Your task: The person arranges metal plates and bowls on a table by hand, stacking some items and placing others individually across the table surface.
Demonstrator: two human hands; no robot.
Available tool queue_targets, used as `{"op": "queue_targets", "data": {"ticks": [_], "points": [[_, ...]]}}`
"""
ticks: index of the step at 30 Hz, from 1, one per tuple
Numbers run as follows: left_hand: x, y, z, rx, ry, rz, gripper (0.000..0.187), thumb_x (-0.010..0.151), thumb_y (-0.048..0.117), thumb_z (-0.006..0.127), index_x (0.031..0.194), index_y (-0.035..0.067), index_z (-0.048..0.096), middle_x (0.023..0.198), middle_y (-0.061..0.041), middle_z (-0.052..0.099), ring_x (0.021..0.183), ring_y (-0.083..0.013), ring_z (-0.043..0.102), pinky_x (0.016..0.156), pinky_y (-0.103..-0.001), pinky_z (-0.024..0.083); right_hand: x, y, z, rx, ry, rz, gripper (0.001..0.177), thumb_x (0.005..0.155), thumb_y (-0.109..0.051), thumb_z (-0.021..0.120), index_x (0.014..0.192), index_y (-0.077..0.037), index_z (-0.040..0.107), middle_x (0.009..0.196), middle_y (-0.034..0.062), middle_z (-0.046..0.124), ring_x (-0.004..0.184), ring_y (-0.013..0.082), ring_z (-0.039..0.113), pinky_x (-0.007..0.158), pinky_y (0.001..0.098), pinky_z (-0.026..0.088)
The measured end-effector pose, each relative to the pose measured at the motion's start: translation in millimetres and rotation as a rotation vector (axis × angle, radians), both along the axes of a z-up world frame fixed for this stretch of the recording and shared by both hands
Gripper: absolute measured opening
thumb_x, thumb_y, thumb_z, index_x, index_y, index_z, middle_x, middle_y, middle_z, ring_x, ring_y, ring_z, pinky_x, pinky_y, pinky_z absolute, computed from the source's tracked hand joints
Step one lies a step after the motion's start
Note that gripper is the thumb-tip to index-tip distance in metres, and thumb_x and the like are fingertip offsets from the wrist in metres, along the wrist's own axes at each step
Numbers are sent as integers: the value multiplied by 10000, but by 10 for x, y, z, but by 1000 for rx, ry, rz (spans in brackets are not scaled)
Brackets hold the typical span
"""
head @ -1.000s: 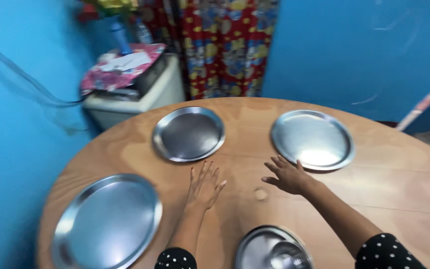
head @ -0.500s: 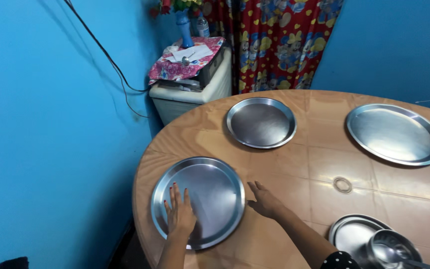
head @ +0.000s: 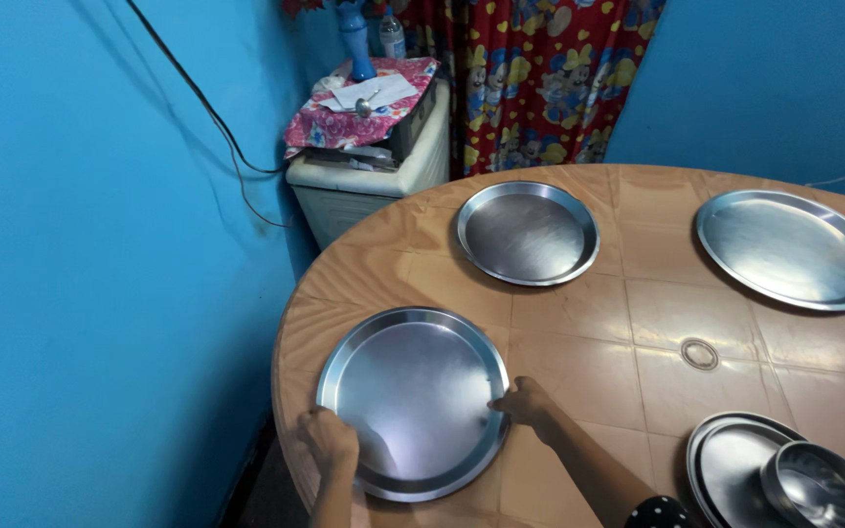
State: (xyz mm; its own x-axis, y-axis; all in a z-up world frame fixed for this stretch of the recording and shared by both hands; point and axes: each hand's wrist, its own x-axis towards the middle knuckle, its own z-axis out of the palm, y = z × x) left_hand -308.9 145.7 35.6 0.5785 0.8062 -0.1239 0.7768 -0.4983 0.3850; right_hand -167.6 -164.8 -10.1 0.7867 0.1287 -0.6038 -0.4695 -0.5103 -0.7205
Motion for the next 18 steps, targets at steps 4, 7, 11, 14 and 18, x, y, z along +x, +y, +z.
{"op": "queue_targets", "data": {"ticks": [4, 7, 11, 14, 18], "points": [[56, -24, 191, -164, 40, 62, 283, 843, -52, 712, 1124, -84, 714, 1335, -261, 515, 1274, -416, 550, 881, -391, 650, 17, -141, -125, 58, 32, 39, 445, 782, -140, 878, 1089, 120, 686, 853, 109, 646, 712, 174, 631, 643, 305, 561], [67, -154, 101, -129, 31, 10, 291, 824, -24, 729, 1115, -43, 719, 1301, -279, 550, 1154, -443, 640, 899, -436, 620, 36, -332, -426, 49, 43, -161, 320, 740, -59, 842, 1017, 38, 717, 819, 138, 667, 692, 244, 622, 611, 397, 482], [147, -437, -57, -29, -48, -73, 275, 825, -35, 704, 1097, -73, 695, 1241, -285, 599, 1117, -417, 672, 911, -428, 619, 80, -631, -602, -290, -107, -130, 327, 726, -115, 846, 994, 61, 779, 923, 221, 777, 791, 310, 746, 742, 421, 586], [183, -578, -46, -60, -72, -23, 309, 809, -32, 716, 1109, -87, 664, 1234, -285, 594, 1139, -430, 642, 889, -441, 616, 164, -780, -612, -158, -27, -235, 372, 732, -84, 866, 1026, 116, 760, 968, 248, 694, 841, 370, 684, 773, 465, 556], [226, -616, -100, -109, -54, 98, 314, 780, 67, 780, 1051, -64, 691, 1158, -241, 649, 1117, -434, 631, 873, -460, 603, 204, -993, -540, 105, 47, -394, 315, 724, 36, 784, 979, 210, 718, 888, 281, 696, 774, 404, 712, 674, 490, 562]]}}
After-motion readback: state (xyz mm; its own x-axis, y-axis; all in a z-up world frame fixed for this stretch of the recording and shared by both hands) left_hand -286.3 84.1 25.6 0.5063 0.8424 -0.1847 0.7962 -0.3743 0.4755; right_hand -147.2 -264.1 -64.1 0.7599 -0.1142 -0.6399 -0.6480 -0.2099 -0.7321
